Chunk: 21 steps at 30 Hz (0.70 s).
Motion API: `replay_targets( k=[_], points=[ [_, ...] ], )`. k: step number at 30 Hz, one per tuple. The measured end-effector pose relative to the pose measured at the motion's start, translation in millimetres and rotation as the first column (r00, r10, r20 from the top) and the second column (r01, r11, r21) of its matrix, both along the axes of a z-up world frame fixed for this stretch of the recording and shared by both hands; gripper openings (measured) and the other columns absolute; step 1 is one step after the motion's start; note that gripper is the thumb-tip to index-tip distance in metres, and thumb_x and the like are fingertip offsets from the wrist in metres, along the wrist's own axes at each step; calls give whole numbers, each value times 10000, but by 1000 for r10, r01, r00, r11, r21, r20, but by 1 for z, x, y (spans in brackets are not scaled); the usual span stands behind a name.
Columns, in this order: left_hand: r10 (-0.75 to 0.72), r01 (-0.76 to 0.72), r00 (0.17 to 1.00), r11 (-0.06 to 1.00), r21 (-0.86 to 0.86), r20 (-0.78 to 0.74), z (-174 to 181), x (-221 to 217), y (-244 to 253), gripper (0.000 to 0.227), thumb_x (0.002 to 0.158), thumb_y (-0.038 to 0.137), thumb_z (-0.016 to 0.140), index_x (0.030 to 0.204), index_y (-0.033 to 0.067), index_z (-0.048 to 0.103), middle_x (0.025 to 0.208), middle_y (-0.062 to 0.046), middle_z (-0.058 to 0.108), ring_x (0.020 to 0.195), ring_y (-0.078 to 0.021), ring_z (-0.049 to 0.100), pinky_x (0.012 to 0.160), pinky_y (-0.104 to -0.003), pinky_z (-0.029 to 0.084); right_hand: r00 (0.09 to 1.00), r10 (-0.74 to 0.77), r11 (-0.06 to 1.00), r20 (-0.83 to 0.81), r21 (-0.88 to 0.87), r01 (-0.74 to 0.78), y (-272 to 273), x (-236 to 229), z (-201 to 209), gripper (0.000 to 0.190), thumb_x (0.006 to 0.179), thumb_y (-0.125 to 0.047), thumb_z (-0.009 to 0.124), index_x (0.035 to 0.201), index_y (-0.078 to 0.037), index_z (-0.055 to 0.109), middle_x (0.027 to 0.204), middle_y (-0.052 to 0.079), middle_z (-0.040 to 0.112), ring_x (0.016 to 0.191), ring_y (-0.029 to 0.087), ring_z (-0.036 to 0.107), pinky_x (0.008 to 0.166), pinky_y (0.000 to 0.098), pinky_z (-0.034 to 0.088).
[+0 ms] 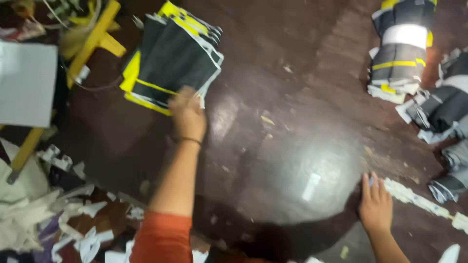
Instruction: The person folds various pieces of clothing, including dark grey and yellow patterned garments, on a wooden table. They use a white paper strip to wrap and secure the folded stacks, occasionally using a pen to mark the items.
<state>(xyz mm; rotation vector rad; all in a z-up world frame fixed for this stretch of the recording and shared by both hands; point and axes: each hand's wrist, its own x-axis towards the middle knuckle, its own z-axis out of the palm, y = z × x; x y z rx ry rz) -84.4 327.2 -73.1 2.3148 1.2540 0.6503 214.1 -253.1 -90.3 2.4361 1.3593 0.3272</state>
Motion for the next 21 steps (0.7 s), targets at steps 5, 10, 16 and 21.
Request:
replay_targets(
  k=[5,10,16,21],
  points=[
    [395,-372,894,917,143,-210,-28,-52,132,387,926,157,723,1307,124,666,1454,-133,480,1346,-367,370,1013,-639,372,965,-256,942,-55,-238,237,-26,-16,-20,767,911,-151,426,1665,-132,289,1752,124,307,1582,305,356,1153,449,427],
    [234,-127,931,927,353,-280,-63,-59,146,512,864,449,836,1258,154,692,1251,-134,607,1108,-401,552,957,-566,444,890,-417,906,-184,-165,390,-21,-47,-16,791,847,-141,481,1629,-177,375,1665,83,439,1552,320,398,1146,459,428],
    [-9,86,962,959,271,-272,-31,-53,75,424,1015,422,730,1277,89,712,1193,-195,653,1055,-418,599,919,-499,492,885,-389,906,-255,70,418,-20,-53,-54,785,809,-21,494,1586,-78,400,1618,212,432,1461,445,437,1241,448,332],
    [-131,154,933,987,44,-336,-28,-21,-52,451,960,488,662,1293,185,679,1368,-130,618,1087,-420,568,813,-588,489,876,-400,879,-271,158,450,-8,-66,-30,716,830,-21,483,1543,-80,454,1575,178,481,1466,388,443,1073,465,455]
  ],
)
